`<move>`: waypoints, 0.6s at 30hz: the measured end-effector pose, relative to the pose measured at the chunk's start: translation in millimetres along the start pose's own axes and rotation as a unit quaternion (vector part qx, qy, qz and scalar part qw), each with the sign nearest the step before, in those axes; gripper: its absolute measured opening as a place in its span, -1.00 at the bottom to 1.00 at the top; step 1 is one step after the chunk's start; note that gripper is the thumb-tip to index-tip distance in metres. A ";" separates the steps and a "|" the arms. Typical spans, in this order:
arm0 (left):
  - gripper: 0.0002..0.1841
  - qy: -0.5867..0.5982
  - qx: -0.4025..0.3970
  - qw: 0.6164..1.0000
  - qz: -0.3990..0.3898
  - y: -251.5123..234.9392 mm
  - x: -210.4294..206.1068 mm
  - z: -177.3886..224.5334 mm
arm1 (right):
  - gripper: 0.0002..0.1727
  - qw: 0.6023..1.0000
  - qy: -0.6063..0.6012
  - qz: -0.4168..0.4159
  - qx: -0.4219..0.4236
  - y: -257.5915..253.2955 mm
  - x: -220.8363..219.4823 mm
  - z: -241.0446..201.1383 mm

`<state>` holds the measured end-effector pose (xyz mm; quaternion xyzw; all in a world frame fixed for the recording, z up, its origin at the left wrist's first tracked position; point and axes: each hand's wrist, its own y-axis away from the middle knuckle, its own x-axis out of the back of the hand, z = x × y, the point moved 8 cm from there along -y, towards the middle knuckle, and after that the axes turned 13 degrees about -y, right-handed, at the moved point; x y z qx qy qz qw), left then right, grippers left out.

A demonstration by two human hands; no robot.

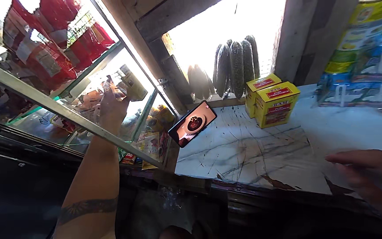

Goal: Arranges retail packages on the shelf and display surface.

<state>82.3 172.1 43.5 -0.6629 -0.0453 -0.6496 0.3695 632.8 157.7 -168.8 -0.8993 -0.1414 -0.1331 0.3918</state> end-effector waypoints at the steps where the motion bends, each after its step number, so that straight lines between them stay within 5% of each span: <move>1: -0.17 -0.011 -0.003 1.000 -0.005 -0.8 -0.1 1.9 | -0.59 1.000 0.003 0.003 0.000 0.1 0.0 -0.1; 8: -0.15 0.023 0.011 1.000 0.009 24.2 13.1 12.3 | -0.59 1.000 0.006 0.015 0.010 2.4 0.1 -0.2; 12: -0.51 0.018 -0.086 0.996 0.017 21.6 12.7 21.3 | -0.58 1.000 0.019 0.018 0.014 2.4 -1.4 0.2; 18: -0.53 0.030 -0.181 0.983 -0.005 26.9 1.9 42.8 | -0.57 0.999 0.026 0.030 0.025 4.6 0.1 3.1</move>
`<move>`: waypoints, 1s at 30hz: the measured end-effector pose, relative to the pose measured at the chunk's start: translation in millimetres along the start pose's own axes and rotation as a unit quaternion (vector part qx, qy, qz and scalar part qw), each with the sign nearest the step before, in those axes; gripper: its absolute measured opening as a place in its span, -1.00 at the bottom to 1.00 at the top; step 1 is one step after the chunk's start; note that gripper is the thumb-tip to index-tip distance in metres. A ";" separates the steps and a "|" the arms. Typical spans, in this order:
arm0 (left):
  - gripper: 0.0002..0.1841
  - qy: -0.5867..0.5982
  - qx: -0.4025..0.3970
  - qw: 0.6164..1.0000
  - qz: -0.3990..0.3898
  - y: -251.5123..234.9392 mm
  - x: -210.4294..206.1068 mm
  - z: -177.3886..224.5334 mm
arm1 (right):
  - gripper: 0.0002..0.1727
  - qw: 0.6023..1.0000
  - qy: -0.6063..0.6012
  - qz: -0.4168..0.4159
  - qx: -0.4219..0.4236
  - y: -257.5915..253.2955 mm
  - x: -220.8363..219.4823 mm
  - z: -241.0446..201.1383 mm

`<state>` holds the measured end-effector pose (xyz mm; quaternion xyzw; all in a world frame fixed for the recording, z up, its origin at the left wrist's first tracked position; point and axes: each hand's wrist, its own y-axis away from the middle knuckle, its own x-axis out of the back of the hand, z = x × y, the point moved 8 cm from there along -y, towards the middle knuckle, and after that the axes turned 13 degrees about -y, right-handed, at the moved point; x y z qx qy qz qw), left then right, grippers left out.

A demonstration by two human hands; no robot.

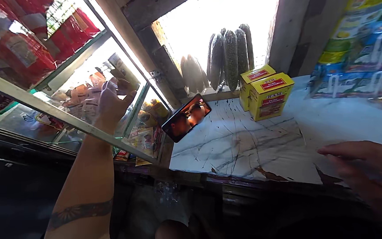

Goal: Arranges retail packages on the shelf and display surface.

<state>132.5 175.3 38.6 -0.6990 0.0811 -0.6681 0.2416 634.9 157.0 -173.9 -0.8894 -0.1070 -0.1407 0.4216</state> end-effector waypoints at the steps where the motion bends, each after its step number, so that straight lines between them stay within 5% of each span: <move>1: -0.55 -0.004 -0.012 1.000 -0.004 0.4 -2.2 1.7 | -0.58 1.000 0.000 0.000 0.001 0.0 -0.2 -0.1; 13: -0.53 -0.014 -0.019 1.000 -0.004 2.8 -3.7 2.6 | -0.56 1.000 -0.006 -0.016 -0.004 -0.1 -1.4 3.2; 18: -0.59 -0.018 0.010 1.000 0.005 2.9 -0.1 1.4 | -0.69 0.992 -0.112 -0.056 -0.027 -18.3 4.0 2.0; 26: -0.57 0.002 0.038 0.999 0.019 4.6 1.0 -4.7 | -0.71 0.953 0.031 -0.060 0.295 -162.5 9.2 -45.8; 30: -0.54 0.022 0.058 0.998 0.019 3.7 -0.8 -12.1 | -0.70 0.928 0.088 -0.043 0.360 -181.4 -9.8 -39.9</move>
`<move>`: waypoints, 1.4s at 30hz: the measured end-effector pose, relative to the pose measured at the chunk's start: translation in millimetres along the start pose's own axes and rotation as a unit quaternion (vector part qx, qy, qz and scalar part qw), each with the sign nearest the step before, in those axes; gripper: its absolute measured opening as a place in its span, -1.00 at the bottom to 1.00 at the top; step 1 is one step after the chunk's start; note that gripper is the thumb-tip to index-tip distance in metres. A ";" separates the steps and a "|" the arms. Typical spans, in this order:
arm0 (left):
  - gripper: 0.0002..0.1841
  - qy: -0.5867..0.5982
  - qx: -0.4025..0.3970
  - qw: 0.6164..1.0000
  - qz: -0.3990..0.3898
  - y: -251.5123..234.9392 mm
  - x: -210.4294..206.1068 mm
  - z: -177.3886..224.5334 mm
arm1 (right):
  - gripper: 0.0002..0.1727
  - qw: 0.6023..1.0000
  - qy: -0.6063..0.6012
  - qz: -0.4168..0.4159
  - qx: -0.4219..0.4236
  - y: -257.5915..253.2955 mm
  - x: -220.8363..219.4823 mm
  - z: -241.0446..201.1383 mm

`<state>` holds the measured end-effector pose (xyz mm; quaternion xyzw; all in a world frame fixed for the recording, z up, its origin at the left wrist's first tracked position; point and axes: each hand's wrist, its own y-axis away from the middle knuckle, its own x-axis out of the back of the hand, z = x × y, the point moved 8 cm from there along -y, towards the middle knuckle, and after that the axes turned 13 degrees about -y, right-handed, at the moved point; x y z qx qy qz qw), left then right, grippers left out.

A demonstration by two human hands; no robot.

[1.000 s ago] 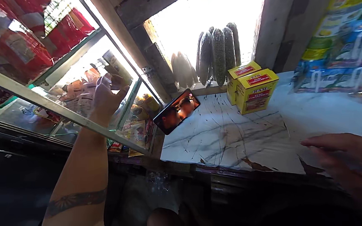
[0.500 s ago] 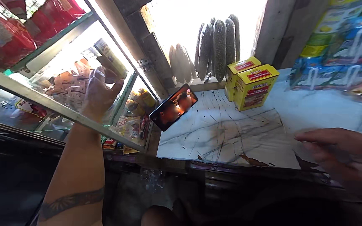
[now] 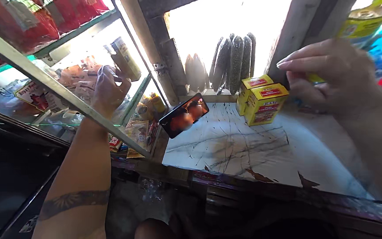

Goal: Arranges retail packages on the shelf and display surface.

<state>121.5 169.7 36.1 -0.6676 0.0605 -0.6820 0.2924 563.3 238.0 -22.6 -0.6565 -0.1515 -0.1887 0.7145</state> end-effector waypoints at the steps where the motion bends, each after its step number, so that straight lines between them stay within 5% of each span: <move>1: -0.53 0.002 0.006 1.000 -0.001 -0.7 -0.5 -1.6 | -0.70 1.000 -0.003 0.006 0.000 4.8 -5.0 1.7; 13: -0.38 -0.025 0.042 0.999 -0.011 2.5 -0.3 -4.7 | -0.62 0.994 -0.049 -0.051 -0.079 22.9 -9.1 7.6; 19: -0.54 -0.011 0.031 0.999 -0.005 -2.5 0.7 -7.0 | -0.59 0.993 -0.046 -0.060 -0.091 22.3 -2.8 12.1; 25: -0.56 -0.070 0.034 0.990 0.114 8.8 33.6 -1.3 | -0.62 0.981 -0.052 -0.127 -0.141 26.6 -24.7 13.5; 28: -0.60 -0.037 -0.027 0.986 0.162 17.3 47.0 -14.1 | -0.62 0.978 -0.057 -0.139 -0.144 30.1 -31.0 17.4; 31: -0.55 0.061 0.021 0.976 0.210 68.0 70.0 -17.0 | -0.61 0.978 -0.064 -0.138 -0.142 31.2 -30.5 18.6; 35: -0.56 0.300 0.119 0.890 0.323 191.9 58.3 -6.5 | -0.58 0.978 -0.069 -0.124 -0.154 32.8 -29.6 24.3; 38: -0.69 0.402 0.055 0.852 0.332 255.6 4.3 43.1 | -0.55 0.974 -0.074 -0.113 -0.183 32.3 -28.6 27.1; 42: -0.70 0.446 -0.051 0.868 0.212 273.1 -61.5 110.0 | -0.55 0.968 -0.080 -0.112 -0.211 32.8 -31.1 28.7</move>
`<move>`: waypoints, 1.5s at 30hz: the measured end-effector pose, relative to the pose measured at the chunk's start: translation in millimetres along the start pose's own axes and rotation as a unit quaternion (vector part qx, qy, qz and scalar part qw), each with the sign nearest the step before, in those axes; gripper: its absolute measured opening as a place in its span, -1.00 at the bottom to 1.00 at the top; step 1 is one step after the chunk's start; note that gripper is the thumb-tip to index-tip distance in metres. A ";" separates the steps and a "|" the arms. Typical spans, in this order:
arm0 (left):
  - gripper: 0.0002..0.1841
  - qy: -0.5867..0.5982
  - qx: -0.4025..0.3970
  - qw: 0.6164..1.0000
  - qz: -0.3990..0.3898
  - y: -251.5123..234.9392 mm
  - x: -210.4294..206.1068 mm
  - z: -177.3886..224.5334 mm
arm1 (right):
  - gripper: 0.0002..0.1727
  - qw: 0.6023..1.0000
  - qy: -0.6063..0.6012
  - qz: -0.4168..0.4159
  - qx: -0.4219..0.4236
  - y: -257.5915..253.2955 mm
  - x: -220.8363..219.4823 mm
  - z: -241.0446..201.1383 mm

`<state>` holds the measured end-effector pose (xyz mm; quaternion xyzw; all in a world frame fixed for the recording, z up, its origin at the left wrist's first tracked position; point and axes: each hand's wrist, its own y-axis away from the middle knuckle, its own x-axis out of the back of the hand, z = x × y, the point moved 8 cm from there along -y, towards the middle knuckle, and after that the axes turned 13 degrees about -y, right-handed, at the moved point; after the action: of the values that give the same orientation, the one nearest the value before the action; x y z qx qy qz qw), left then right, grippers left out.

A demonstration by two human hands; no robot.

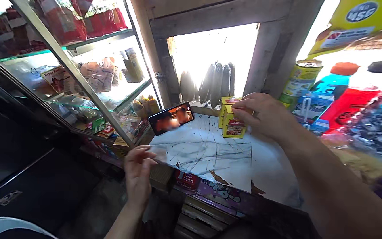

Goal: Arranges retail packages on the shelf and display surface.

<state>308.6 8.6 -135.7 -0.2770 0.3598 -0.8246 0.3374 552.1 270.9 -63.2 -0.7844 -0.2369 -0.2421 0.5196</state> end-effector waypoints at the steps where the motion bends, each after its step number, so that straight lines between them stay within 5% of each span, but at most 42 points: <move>1: -0.70 0.001 -0.008 1.000 -0.030 4.3 -12.4 1.9 | -0.55 1.000 0.000 0.001 0.000 -0.1 -0.3 0.3; 13: -0.73 0.002 -0.031 0.995 -0.095 40.0 -55.9 16.4 | -0.51 0.997 0.054 -0.036 0.040 -1.2 -7.7 0.2; 20: -0.73 0.006 -0.029 0.995 -0.097 45.8 -60.1 18.3 | -0.03 0.981 0.143 -0.129 -0.011 4.6 -25.8 -0.7; 32: -0.74 -0.009 -0.022 0.994 -0.110 56.0 -59.7 17.9 | -0.53 0.984 0.054 -0.128 0.109 4.0 -24.8 -30.7; 45: -0.56 -0.003 0.002 0.999 -0.036 53.7 -44.9 17.2 | -0.57 0.988 0.000 -0.113 0.102 2.8 -17.7 -34.0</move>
<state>367.6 8.0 -177.2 -0.2910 0.3470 -0.8362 0.3093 535.7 236.1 -64.6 -0.6957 -0.3475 -0.2736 0.5661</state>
